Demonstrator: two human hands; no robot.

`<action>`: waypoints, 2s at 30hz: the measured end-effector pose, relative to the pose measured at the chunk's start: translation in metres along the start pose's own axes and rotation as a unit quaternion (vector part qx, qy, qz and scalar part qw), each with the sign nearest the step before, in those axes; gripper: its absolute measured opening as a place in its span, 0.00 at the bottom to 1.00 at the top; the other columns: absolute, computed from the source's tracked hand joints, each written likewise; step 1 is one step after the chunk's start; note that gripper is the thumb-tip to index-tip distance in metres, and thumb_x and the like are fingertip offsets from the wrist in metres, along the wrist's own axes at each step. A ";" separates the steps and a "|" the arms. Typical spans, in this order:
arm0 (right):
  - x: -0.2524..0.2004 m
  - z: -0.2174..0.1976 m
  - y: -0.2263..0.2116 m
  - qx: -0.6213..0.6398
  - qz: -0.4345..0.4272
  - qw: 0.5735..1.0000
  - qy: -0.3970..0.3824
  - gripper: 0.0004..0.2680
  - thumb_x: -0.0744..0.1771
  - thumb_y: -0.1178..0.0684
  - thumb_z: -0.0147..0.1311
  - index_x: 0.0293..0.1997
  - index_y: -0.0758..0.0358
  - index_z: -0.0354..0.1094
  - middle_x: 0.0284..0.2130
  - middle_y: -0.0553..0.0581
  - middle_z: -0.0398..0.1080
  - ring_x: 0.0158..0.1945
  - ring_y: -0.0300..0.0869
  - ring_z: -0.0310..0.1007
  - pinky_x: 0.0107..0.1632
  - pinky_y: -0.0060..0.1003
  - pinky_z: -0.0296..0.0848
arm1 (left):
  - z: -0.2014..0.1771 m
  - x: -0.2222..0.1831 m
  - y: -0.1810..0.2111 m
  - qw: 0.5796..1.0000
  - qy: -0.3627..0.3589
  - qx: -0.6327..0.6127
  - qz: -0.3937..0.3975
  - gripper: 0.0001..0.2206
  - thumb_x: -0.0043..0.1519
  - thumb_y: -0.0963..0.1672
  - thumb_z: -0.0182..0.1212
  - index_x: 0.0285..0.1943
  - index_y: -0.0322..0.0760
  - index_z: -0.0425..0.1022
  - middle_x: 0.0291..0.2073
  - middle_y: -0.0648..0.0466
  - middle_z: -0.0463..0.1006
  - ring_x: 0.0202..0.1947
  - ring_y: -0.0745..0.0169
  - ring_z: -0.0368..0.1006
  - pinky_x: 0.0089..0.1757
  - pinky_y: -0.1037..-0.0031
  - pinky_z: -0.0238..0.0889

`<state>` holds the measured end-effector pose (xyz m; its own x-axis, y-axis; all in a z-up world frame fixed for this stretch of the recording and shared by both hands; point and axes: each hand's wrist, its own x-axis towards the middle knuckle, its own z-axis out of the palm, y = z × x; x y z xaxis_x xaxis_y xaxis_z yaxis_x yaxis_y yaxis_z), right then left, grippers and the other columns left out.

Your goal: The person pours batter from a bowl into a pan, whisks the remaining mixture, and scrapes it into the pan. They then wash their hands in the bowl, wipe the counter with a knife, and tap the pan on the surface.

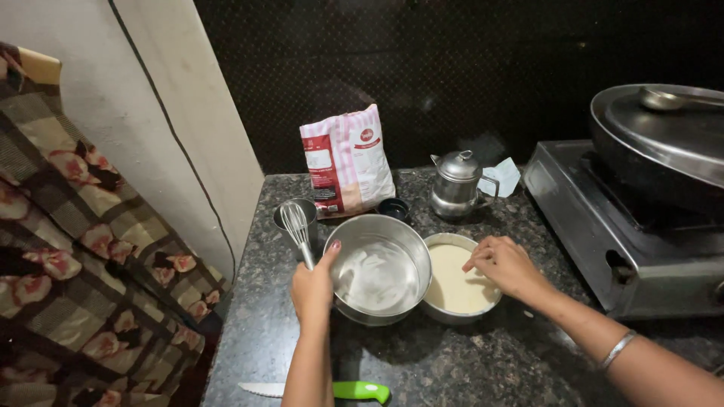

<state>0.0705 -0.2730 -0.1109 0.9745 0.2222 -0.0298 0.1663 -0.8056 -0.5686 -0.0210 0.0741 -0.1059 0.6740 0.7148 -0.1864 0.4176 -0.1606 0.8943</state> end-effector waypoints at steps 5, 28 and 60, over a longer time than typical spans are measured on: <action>-0.008 -0.007 -0.011 -0.056 -0.073 0.996 0.019 0.07 0.60 0.57 0.58 0.32 0.55 0.85 0.43 0.53 0.77 0.51 0.45 0.71 0.57 0.42 0.73 | -0.002 0.007 -0.011 0.999 -0.042 -0.014 -0.015 0.32 0.46 0.62 0.67 0.42 0.31 0.82 0.38 0.38 0.84 0.41 0.41 0.80 0.47 0.58 0.68; 0.028 0.022 0.020 0.058 0.063 0.996 -0.013 0.08 0.64 0.49 0.61 0.41 0.58 0.82 0.33 0.52 0.84 0.36 0.40 0.86 0.44 0.36 0.80 | -0.032 0.000 -0.052 0.997 -0.005 0.067 -0.022 0.26 0.49 0.58 0.67 0.40 0.33 0.84 0.35 0.38 0.84 0.40 0.37 0.80 0.46 0.54 0.69; 0.037 -0.019 -0.013 -0.014 0.052 0.997 -0.054 0.09 0.65 0.49 0.59 0.47 0.54 0.81 0.39 0.54 0.83 0.39 0.41 0.83 0.47 0.40 0.79 | 0.001 -0.019 -0.019 0.902 0.020 0.400 0.162 0.10 0.56 0.43 0.62 0.44 0.39 0.83 0.46 0.46 0.80 0.49 0.44 0.77 0.48 0.57 0.72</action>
<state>0.1073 -0.2647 -0.0883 0.9650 0.1938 -0.1768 0.0713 -0.8425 -0.5340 -0.0411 0.0634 -0.1195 0.8237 0.5637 0.0608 0.5198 -0.7937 0.3160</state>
